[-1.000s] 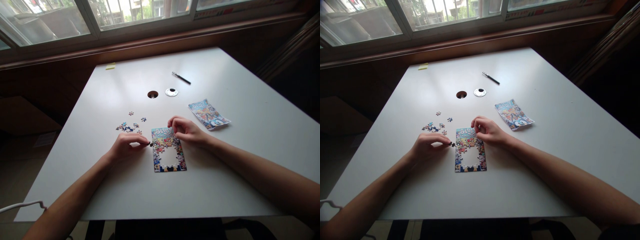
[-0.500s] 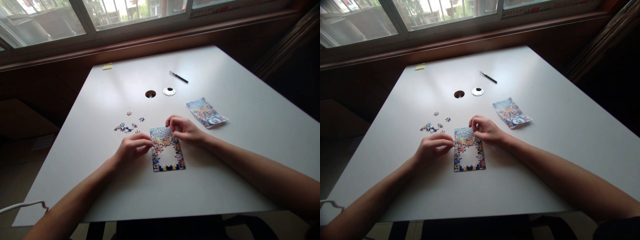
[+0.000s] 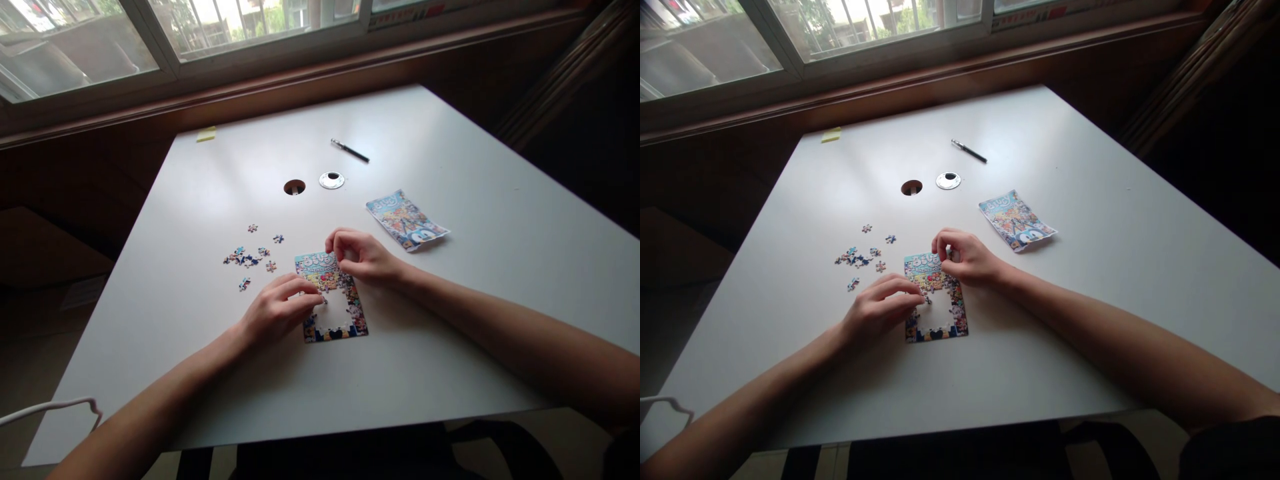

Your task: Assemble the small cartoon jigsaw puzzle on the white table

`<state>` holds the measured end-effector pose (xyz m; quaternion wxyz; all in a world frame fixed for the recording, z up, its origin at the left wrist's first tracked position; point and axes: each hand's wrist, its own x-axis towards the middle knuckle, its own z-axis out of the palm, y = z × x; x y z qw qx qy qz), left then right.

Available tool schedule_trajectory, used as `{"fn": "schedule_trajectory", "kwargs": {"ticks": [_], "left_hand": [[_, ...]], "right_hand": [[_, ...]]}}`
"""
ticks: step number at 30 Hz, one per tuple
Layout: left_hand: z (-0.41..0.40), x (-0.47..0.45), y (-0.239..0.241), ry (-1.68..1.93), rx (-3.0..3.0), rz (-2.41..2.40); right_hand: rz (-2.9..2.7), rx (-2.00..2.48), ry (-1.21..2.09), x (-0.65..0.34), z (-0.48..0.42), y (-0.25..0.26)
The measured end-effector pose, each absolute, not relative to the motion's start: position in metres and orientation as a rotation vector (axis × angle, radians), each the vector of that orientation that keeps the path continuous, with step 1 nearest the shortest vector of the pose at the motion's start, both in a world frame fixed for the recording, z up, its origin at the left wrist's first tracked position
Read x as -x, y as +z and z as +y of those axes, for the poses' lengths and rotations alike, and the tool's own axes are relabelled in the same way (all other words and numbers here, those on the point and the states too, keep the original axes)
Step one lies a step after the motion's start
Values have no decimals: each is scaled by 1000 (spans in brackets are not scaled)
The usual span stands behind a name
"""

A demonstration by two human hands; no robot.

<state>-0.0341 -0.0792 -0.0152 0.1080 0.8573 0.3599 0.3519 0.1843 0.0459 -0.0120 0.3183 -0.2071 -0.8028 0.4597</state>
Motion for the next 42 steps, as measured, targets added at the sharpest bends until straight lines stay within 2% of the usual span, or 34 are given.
{"fn": "schedule_trajectory", "kwargs": {"ticks": [13, 42], "left_hand": [[-75, 29, -18, 986, -2712, 1196], [-76, 29, -19, 871, -2721, 1288]], "right_hand": [[-2105, 544, 1203, -183, 46, -14], [-2104, 519, 1200, -184, 47, -14]]}}
